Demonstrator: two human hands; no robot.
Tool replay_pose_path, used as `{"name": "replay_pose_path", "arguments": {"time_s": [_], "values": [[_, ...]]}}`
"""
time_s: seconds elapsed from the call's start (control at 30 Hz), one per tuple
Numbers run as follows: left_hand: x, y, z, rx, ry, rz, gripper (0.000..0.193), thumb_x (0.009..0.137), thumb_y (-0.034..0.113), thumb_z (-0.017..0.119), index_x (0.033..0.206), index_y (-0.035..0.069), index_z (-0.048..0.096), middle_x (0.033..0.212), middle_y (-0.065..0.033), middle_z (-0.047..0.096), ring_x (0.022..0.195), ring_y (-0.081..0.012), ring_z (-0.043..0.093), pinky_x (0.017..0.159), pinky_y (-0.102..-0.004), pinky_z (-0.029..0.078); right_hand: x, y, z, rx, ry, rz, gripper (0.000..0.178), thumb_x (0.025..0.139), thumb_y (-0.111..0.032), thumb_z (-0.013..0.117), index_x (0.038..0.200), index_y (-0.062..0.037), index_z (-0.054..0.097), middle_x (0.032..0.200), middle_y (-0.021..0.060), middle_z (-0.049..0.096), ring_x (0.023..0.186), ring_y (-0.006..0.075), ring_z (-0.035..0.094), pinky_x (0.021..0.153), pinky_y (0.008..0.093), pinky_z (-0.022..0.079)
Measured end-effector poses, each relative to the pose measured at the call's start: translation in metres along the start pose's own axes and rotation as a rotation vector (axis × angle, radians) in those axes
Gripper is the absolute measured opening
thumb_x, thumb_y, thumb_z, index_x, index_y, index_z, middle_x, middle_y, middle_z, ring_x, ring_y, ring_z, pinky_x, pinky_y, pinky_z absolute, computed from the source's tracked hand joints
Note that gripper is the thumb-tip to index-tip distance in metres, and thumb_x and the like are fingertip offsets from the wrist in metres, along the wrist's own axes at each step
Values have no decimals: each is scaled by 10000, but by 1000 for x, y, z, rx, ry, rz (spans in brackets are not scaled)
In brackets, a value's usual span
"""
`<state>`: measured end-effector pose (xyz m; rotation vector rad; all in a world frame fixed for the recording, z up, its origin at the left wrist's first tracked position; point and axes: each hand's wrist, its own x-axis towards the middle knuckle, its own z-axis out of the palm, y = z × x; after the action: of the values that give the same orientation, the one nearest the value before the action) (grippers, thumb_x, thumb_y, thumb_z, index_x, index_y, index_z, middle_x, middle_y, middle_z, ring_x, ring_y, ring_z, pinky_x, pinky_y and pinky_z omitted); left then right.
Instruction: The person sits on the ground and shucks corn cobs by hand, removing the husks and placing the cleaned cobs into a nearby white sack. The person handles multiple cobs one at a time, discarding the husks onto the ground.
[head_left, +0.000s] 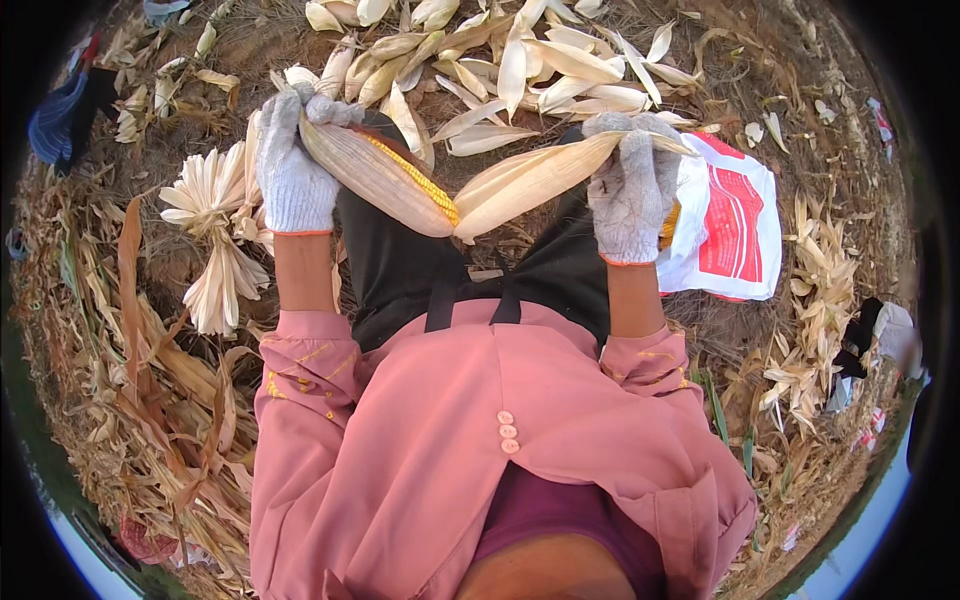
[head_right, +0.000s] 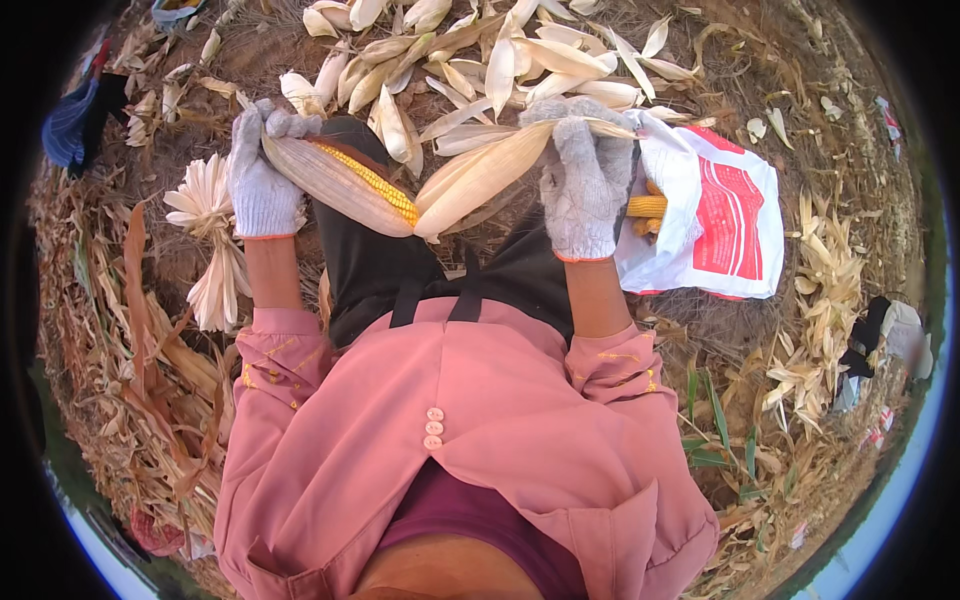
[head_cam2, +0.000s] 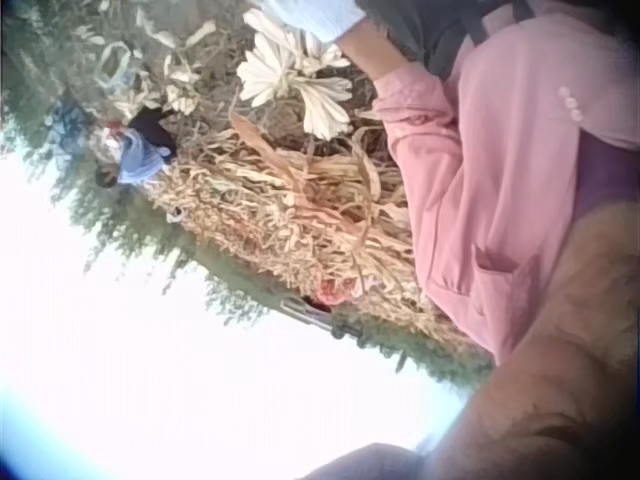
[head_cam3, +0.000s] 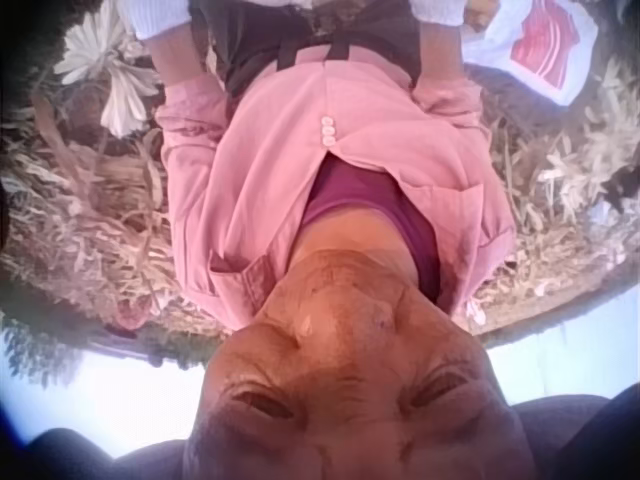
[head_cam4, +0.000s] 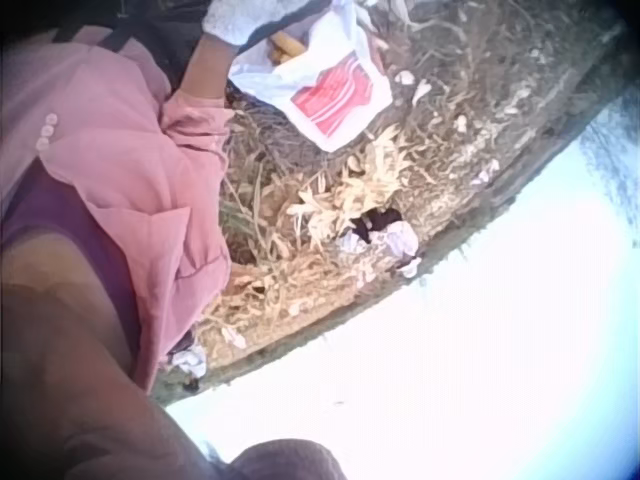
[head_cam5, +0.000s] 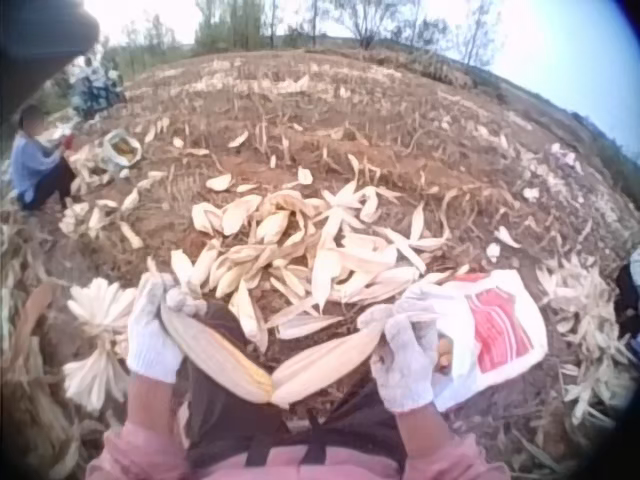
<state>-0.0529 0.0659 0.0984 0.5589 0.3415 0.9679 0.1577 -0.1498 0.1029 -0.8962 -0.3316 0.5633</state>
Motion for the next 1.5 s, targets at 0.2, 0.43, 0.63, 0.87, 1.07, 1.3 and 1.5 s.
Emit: {"name": "replay_pose_path", "arguments": {"time_s": [0.2,0.43,0.63,0.87,1.07,1.3,1.5], "values": [[-1,42,16,-349,43,225,140,888,124,549,780,66,482,604,-6,394,617,-189,387,751,-359,377,11,12,-41,68,98,21,461,953,-109,509,1382,-90,341,1262,153,508,1107,242,548,976,379,465],[-20,20,58,-168,-60,241,158,925,209,551,870,64,517,655,-10,401,677,-192,398,921,-419,393,-36,41,13,-865,-355,147,721,804,-158,706,1388,-41,299,1325,152,470,1226,255,471,1027,364,380],[-36,-8,52,-284,-337,-50,298,933,333,514,997,45,550,801,-77,513,871,-266,471,1048,-487,309,-5,41,29,-398,-55,215,287,970,-228,482,1082,19,576,923,104,647,842,167,616,784,297,493],[-66,-40,38,-99,-300,-788,801,835,365,615,1424,-29,242,1403,-248,355,1257,-382,435,916,-537,485,25,31,0,-238,45,263,265,967,-197,503,1139,2,539,1011,91,622,905,171,624,794,322,510],[-55,-59,49,484,-362,-1118,811,796,224,649,1445,5,214,1258,-200,502,938,-240,643,677,-307,571,29,17,-5,-1415,-474,-308,280,918,-165,545,1152,-15,575,994,78,658,927,199,633,815,335,497],[-75,-60,53,601,-366,-846,829,776,175,654,1459,15,211,1322,-126,451,1046,-172,533,867,-265,446,58,17,-20,266,125,530,216,949,-198,503,1048,-17,566,900,112,632,835,285,626,780,439,529],[-91,-40,72,430,-286,-960,850,753,187,644,1472,73,204,1220,-137,534,723,-165,615,554,-270,518,108,27,-67,709,226,457,244,980,-219,390,831,-64,504,655,42,518,555,212,520,596,393,517]]}}
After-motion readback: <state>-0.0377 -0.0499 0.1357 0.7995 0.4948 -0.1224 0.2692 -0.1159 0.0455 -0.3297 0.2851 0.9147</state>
